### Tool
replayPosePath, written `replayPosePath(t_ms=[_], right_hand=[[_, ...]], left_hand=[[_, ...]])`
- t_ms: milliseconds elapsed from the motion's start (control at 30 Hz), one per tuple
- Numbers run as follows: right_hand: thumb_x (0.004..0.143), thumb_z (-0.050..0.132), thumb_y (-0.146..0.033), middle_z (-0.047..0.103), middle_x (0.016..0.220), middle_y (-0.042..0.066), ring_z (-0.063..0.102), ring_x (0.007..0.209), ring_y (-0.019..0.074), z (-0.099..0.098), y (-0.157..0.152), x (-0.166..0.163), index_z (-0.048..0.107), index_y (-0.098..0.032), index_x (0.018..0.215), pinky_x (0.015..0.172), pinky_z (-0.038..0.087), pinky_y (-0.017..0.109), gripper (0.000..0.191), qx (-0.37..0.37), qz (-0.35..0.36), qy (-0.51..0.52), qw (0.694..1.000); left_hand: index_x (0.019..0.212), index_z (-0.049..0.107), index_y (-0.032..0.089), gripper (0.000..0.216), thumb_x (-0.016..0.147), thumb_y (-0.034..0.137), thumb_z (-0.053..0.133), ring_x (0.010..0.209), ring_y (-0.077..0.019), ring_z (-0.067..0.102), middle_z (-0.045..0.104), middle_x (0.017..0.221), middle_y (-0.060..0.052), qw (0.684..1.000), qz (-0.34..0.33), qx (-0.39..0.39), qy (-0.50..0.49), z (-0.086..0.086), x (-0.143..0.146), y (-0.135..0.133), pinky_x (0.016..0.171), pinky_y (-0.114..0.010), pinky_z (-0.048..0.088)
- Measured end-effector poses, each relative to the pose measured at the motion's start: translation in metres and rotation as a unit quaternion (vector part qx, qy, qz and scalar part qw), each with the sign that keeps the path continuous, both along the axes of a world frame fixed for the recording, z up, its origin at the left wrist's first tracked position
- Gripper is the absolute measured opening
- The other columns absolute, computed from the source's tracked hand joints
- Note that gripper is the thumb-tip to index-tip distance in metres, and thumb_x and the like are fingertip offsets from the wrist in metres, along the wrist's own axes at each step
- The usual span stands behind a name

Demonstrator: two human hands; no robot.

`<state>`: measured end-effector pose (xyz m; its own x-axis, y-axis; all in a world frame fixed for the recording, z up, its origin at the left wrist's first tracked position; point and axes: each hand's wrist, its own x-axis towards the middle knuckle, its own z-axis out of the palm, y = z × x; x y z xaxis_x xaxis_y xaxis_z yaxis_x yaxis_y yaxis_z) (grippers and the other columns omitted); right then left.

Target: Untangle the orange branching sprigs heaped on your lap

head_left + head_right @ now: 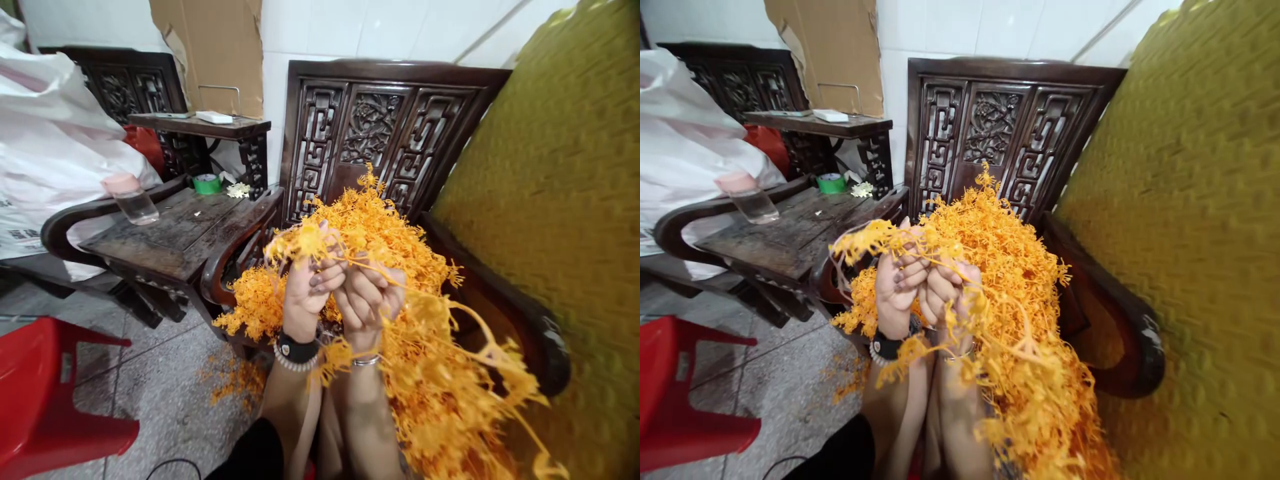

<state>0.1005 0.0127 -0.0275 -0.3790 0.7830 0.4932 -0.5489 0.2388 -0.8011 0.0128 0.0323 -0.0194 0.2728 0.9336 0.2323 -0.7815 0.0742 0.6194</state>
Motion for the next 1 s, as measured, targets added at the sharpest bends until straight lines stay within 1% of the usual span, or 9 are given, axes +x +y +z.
replayPosePath(t_ms=[67,133,200,233,300,400,500,733,1000], right_hand=[[0.08,0.046,-0.035,0.016,0.034,-0.014,0.007,0.019,0.0011,0.0,-0.002,-0.005,0.028,-0.023,0.056,0.019,0.016,0.016,0.033,-0.019,0.17,0.229,0.958],[0.076,0.05,-0.023,0.03,0.034,-0.011,0.02,0.019,0.0017,0.005,-0.004,-0.006,0.038,-0.022,0.055,0.022,0.024,0.016,0.023,-0.017,0.342,0.453,0.823],[0.074,0.051,-0.022,0.035,0.036,-0.009,0.027,0.02,0.0034,0.011,-0.006,-0.001,0.044,-0.022,0.057,0.023,0.025,0.016,0.018,-0.018,0.388,0.595,0.703],[0.074,0.05,-0.021,0.034,0.035,-0.009,0.025,0.02,0.0031,0.013,-0.006,0.003,0.044,-0.022,0.057,0.023,0.023,0.016,0.017,-0.022,0.366,0.631,0.683],[0.073,0.049,-0.018,0.027,0.034,-0.012,0.019,0.02,0.0012,0.017,-0.004,0.014,0.037,-0.023,0.057,0.023,0.018,0.013,0.02,-0.023,0.285,0.603,0.744],[0.075,0.05,-0.017,0.017,0.037,-0.013,0.012,0.024,0.0005,0.019,0.002,0.028,0.024,-0.022,0.059,0.024,0.015,0.013,0.031,0.002,0.107,0.406,0.908],[0.08,0.049,-0.029,0.012,0.04,-0.011,0.009,0.027,0.0032,0.023,0.001,0.032,0.022,-0.022,0.058,0.025,0.013,0.017,0.036,0.001,-0.104,0.196,0.975],[0.08,0.052,-0.043,0.051,0.06,-0.003,0.048,0.049,0.0075,0.026,-0.002,0.024,0.051,-0.02,0.066,0.043,0.035,0.02,0.027,-0.086,-0.51,0.122,0.847],[0.081,0.05,-0.045,0.055,0.051,-0.003,0.046,0.039,0.0067,0.029,-0.011,0.015,0.048,-0.02,0.06,0.037,0.027,0.02,0.033,-0.047,-0.597,0.113,0.793]], left_hand=[[0.063,0.042,0.02,0.039,0.081,0.055,0.046,0.037,-0.0052,0.005,0.022,0.046,0.007,0.999,0.038,-0.01,-0.015,0.001,-0.002,-0.002,0.029,-0.021,0.012],[0.062,0.037,0.021,0.038,0.083,0.051,0.046,0.039,-0.0058,0.003,0.02,0.047,0.007,0.997,0.073,-0.012,-0.029,0.002,-0.004,-0.005,0.029,-0.021,0.012],[0.06,0.029,0.02,0.041,0.085,0.047,0.048,0.042,-0.0062,-0.001,0.014,0.05,0.007,0.996,0.082,-0.004,-0.046,0.006,-0.004,-0.009,0.029,-0.02,0.007],[0.059,0.024,0.02,0.043,0.085,0.045,0.048,0.043,-0.0062,-0.003,0.011,0.051,0.007,0.996,0.072,0.002,-0.057,0.008,-0.003,-0.011,0.029,-0.02,0.004],[0.059,0.017,0.02,0.048,0.086,0.048,0.045,0.041,-0.0053,-0.002,0.007,0.052,0.007,0.997,0.012,0.018,-0.079,0.012,-0.001,-0.015,0.029,-0.019,0.0],[0.058,0.013,0.019,0.053,0.086,0.056,0.038,0.036,-0.0038,0.004,0.009,0.048,0.006,0.988,-0.09,0.03,-0.122,0.016,0.001,-0.018,0.027,-0.017,0.001],[0.056,0.012,0.018,0.056,0.085,0.058,0.038,0.034,-0.0029,0.008,0.011,0.046,0.007,0.978,-0.104,0.029,-0.178,0.016,-0.004,-0.019,0.027,-0.014,0.006],[0.05,0.021,0.017,0.056,0.083,0.055,0.045,0.034,-0.0024,0.018,0.018,0.044,0.007,0.987,-0.021,0.087,-0.137,0.015,-0.014,-0.022,0.03,-0.013,0.018],[0.063,0.051,0.016,0.035,0.085,0.043,0.05,0.037,-0.0023,0.032,0.039,0.048,0.006,0.966,0.033,0.218,0.135,0.004,0.004,-0.023,0.034,-0.016,0.024]])
